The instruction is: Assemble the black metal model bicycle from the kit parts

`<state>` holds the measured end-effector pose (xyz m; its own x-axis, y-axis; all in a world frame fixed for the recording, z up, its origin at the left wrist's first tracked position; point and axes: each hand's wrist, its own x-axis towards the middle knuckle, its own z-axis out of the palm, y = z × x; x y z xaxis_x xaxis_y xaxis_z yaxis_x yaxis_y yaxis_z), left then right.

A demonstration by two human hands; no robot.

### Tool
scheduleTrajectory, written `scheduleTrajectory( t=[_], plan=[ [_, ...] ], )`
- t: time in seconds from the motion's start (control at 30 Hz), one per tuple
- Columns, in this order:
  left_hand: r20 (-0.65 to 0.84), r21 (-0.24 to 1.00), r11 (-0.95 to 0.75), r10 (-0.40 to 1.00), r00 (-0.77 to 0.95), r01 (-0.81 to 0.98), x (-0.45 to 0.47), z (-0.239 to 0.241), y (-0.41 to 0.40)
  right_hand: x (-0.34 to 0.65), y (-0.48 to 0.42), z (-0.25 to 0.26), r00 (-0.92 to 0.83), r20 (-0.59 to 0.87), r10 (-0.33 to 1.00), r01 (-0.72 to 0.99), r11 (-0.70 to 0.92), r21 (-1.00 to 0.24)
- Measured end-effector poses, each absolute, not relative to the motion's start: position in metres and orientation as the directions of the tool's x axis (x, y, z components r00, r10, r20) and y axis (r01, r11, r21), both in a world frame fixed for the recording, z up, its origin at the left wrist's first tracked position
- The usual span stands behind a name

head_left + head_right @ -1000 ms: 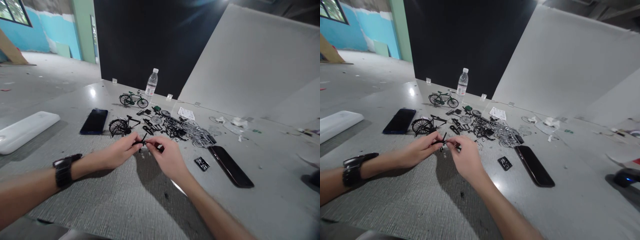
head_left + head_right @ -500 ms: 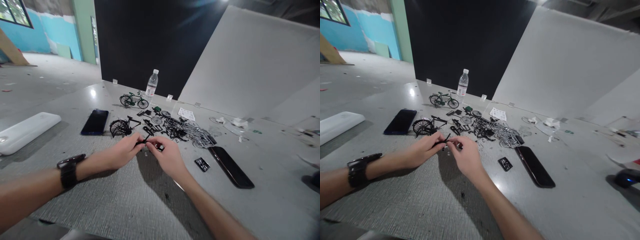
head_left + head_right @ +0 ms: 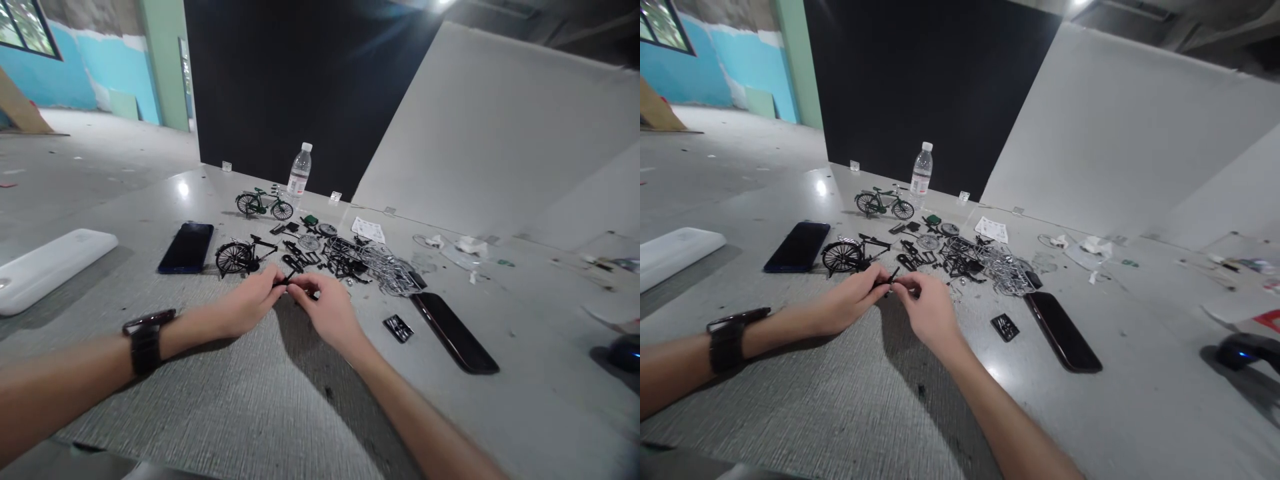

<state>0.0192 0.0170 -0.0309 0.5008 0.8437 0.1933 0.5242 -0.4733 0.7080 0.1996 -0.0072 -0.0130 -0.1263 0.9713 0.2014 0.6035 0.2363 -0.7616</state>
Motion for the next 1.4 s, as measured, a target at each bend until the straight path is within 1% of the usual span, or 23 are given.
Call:
scheduleTrajectory(
  t=[0.1, 0.23, 0.5, 0.7, 0.9, 1.2, 1.4],
  plan=[
    [0.206, 0.701, -0.484, 0.84, 0.502, 0.523, 0.019, -0.031, 0.018, 0.201, -0.006, -0.015, -0.116, 0.162, 0.98, 0.585, 0.199, -0.786],
    [0.2, 0.698, -0.486, 0.837, 0.509, 0.526, 0.019, -0.027, 0.018, 0.204, -0.003, -0.017, -0.117, 0.13, 0.985, 0.605, 0.174, -0.777],
    [0.206, 0.714, -0.481, 0.838, 0.505, 0.508, 0.018, -0.028, 0.019, 0.202, -0.004, -0.019, -0.145, 0.149, 0.978, 0.594, 0.207, -0.778],
    [0.19, 0.737, -0.48, 0.823, 0.535, 0.477, 0.017, -0.026, 0.019, 0.207, -0.005, -0.019, -0.182, 0.126, 0.975, 0.666, 0.217, -0.714],
    [0.209, 0.733, -0.488, 0.824, 0.526, 0.474, 0.015, -0.027, 0.018, 0.21, -0.005, -0.021, -0.228, 0.12, 0.966, 0.611, 0.238, -0.755],
    [0.234, 0.686, -0.537, 0.802, 0.55, 0.491, 0.017, -0.025, 0.017, 0.209, -0.007, -0.017, -0.23, 0.139, 0.963, 0.653, 0.259, -0.711],
    [0.284, 0.648, -0.537, 0.828, 0.483, 0.541, 0.012, -0.029, 0.02, 0.212, -0.008, -0.012, -0.22, 0.126, 0.967, 0.689, 0.246, -0.682]
  ],
)
